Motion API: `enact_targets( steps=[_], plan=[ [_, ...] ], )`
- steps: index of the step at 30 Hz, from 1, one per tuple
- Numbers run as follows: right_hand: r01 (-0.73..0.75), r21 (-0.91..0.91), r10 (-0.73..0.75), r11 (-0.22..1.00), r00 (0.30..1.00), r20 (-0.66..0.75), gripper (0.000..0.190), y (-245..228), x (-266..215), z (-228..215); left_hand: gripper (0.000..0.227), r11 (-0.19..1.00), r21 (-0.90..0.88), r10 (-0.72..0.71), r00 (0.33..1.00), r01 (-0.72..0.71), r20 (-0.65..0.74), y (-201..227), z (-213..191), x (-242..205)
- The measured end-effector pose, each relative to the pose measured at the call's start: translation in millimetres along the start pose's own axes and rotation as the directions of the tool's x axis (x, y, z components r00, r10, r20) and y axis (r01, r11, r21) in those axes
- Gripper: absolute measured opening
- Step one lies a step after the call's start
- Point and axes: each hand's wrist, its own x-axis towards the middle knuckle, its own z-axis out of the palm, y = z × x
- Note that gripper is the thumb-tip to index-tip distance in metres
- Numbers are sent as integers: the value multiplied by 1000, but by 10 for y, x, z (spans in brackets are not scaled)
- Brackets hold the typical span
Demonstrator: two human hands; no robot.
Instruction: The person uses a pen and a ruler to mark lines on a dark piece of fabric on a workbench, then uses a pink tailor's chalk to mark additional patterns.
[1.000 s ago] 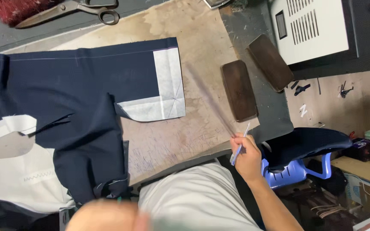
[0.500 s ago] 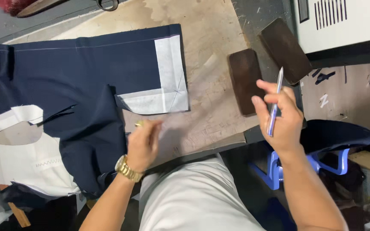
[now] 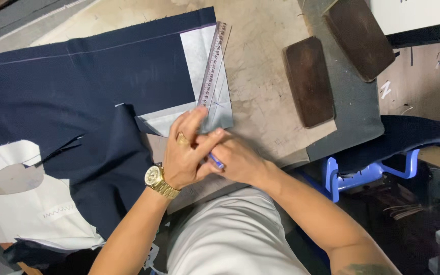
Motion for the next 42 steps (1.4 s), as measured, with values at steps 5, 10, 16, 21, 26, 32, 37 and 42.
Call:
enact_targets(
  steps=[5,10,16,21,26,32,37,42],
  plan=[
    [128,-22,-128,992,992,-15,30,0,264,212,58,991,-4,129,984,-131,-124,-269,-159,-202],
    [154,-136,-193,979,917,-348,53,333,420,401,26,915,148,387,919,-375,-70,-263,-630,-113],
    [27,-626,-50,779,999,-20,40,920,339,-140,19,773,558,168,946,-301,278,-833,-462,578],
    [-34,-629,20,776,999,-30,50,933,36,-195,30,717,576,195,906,-393,375,-1110,-150,557],
    [-91,-657,15,748,993,-120,52,924,-40,-176,35,749,478,286,875,-459,391,-1065,-173,716],
    [-68,-632,-19,772,991,-130,63,931,-18,-182,32,726,506,283,872,-466,399,-1208,-97,1017],
    [-34,-662,-54,749,992,-111,62,893,30,-224,34,773,454,302,887,-443,351,-1206,-48,1097],
    [-47,-659,-25,751,995,-100,64,867,39,-239,51,773,433,280,862,-463,422,-1230,-102,1174]
  ],
)
